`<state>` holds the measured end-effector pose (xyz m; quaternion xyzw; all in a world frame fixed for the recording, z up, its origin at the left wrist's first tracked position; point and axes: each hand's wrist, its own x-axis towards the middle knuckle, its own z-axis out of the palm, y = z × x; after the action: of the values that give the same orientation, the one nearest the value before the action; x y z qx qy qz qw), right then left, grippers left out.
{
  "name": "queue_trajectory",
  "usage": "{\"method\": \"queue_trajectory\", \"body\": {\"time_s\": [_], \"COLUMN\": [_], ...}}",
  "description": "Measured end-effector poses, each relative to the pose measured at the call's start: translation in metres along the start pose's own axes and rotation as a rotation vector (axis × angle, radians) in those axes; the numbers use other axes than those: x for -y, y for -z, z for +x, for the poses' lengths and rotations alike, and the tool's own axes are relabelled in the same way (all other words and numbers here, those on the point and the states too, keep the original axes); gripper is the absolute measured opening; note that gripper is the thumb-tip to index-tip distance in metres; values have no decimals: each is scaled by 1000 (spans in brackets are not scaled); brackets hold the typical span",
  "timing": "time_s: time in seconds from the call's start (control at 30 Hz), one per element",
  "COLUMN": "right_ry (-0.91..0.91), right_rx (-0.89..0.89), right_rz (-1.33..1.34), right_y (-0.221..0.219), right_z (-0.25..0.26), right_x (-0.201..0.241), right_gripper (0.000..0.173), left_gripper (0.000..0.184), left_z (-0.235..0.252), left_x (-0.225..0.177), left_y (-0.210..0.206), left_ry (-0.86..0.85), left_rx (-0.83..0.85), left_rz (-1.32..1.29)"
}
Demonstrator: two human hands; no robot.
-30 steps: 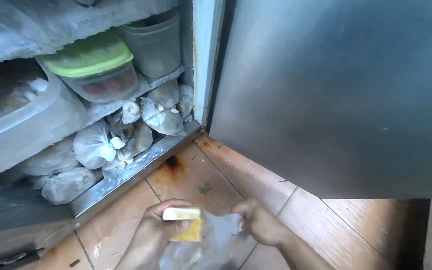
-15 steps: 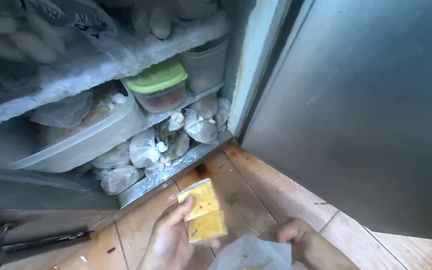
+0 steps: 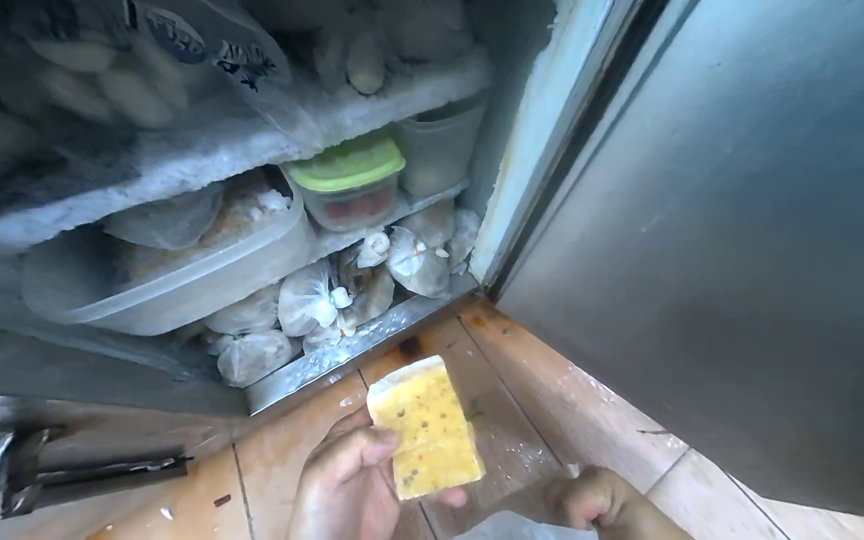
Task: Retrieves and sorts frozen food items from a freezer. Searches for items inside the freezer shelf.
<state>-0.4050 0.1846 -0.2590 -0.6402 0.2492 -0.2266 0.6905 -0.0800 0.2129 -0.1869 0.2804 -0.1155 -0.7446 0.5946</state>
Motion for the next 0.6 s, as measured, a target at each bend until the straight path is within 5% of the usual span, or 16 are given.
{"method": "queue_trajectory", "body": {"time_s": [0.6], "right_ry": [35], "right_rx": [45], "right_rz": [42], "right_y": [-5], "right_z": [2], "right_x": [3], "right_gripper": [23], "left_gripper": [43], "left_z": [-7], "left_x": [-9], "left_y": [6], "left_ry": [-64], "left_rx": [251], "left_rz": [-23]}}
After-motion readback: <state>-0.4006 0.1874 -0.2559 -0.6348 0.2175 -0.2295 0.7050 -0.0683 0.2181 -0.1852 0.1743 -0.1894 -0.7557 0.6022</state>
